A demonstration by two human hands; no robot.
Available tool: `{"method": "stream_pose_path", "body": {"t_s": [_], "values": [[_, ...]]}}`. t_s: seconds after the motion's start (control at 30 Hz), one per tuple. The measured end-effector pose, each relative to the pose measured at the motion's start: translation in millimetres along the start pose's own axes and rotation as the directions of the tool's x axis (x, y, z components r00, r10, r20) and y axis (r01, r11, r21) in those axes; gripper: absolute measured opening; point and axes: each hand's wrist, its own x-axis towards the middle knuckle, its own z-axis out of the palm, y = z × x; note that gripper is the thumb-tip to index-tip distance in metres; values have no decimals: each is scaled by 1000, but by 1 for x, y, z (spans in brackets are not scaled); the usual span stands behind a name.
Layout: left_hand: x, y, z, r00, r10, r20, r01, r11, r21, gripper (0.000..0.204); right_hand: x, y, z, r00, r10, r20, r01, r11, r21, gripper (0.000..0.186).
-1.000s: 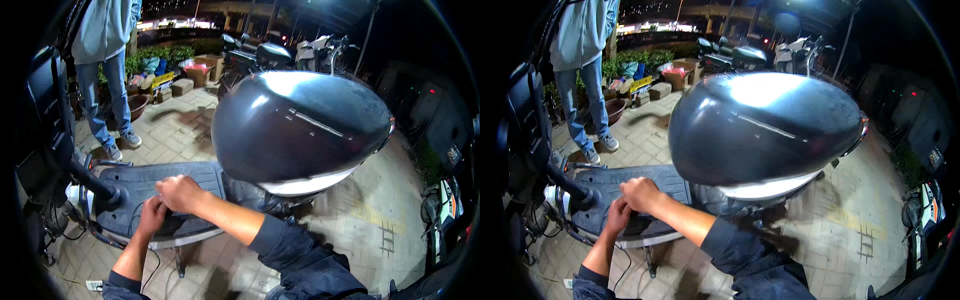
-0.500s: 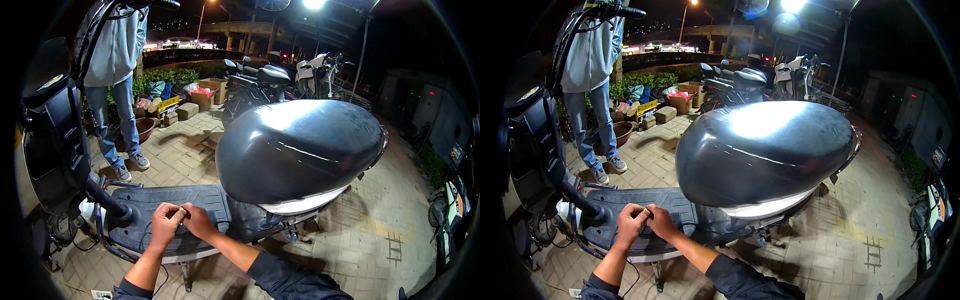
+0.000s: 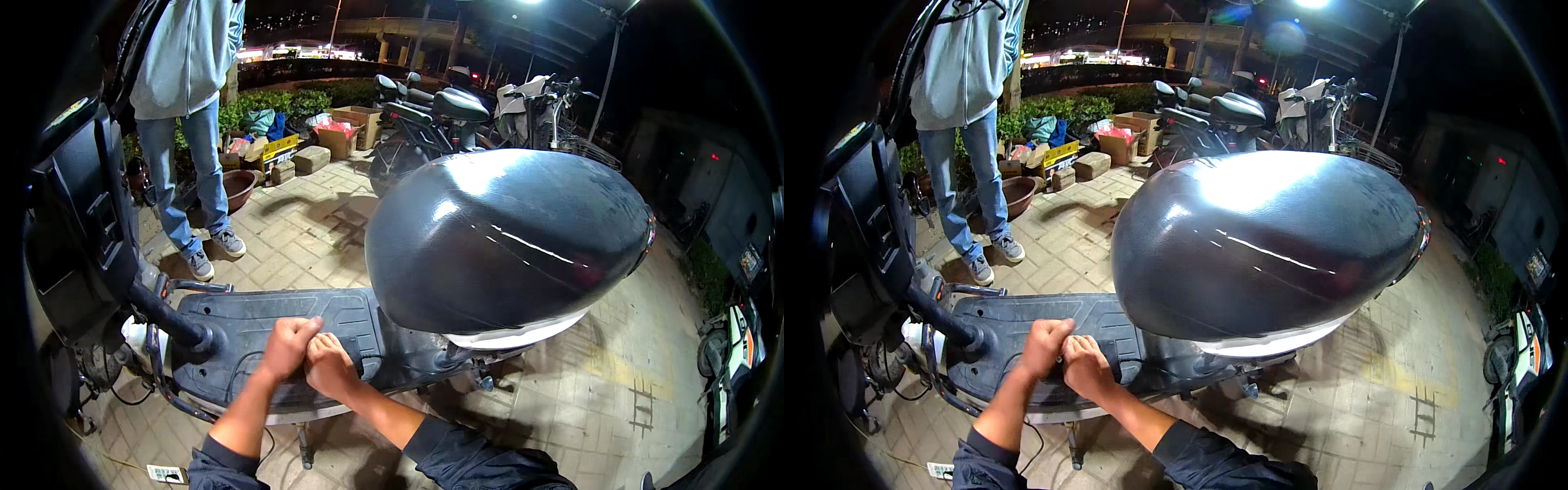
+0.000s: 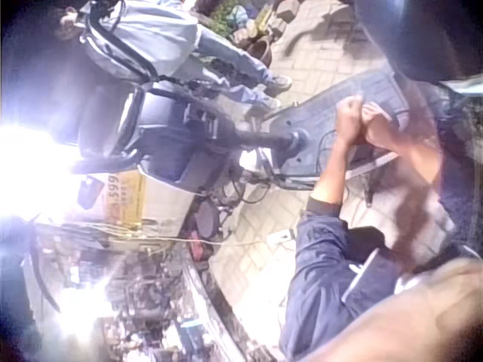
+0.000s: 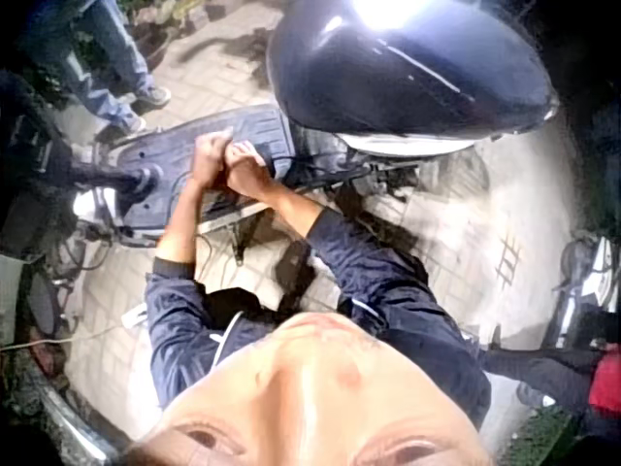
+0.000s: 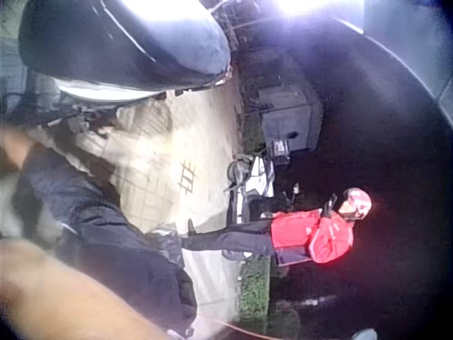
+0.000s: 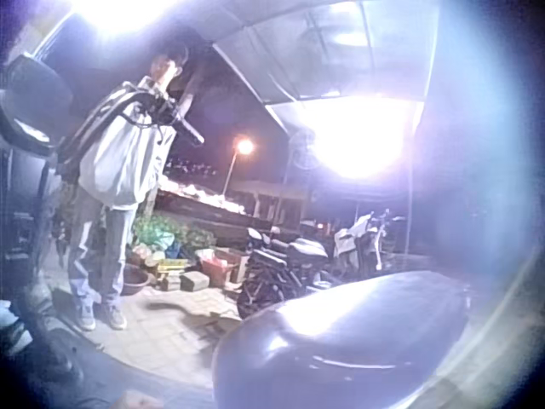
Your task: The person works on the electrical system of a scooter, connecting wires to a battery pack and a circuit board. They use a multimeter to test connections and then secure the components under the seat.
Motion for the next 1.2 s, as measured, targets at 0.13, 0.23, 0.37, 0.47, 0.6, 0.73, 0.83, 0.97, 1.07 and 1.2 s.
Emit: {"method": "stream_pose_path", "body": {"t_s": [0.13, 0.23, 0.37, 0.47, 0.6, 0.73, 0.83, 0.97, 1.07, 1.2], "values": [[12, -26, -50, 905, 10, 424, 199, 874, -444, 38, 8, -12, 9, 996, -50, -68, 51, 999, 15, 19], [-18, -31, -8, 993, 118, -18, -119, 985, -127, 36, 4, -1, 8, 1000, -2, 23, 2, 1000, -13, 27], [-31, -28, 24, 916, 163, -367, -217, 970, -110, 37, 1, -1, 1, 1000, 1, -5, -1, 1000, -29, 39], [-19, -26, 4, 975, 100, -196, -120, 989, -88, 49, 4, -3, 5, 999, -41, -5, 41, 999, 0, 33], [15, -18, -42, 849, 22, 527, 98, 975, -198, 51, 4, -7, 1, 997, -9, 73, 10, 1000, -18, 19], [-10, -35, -11, 993, 106, 43, -89, 951, -297, 35, 4, -7, 0, 1000, 20, -19, -21, 999, -41, 32], [-37, -38, 16, 919, 100, -380, -204, 948, -244, 29, 4, -9, -3, 999, -36, -30, 35, 999, -19, 41], [-26, -43, 11, 921, 69, -384, -152, 970, -190, 49, 3, -7, -1, 1000, -25, -14, 25, 1000, -4, 44], [7, -29, -26, 984, -41, 173, 85, 963, -256, 57, 4, -7, 6, 1000, -22, 21, 23, 999, -34, 41], [3, -36, -35, 950, 108, 292, -1, 939, -343, 47, 7, -8, 4, 997, 41, 62, -40, 999, -12, 37]]}}
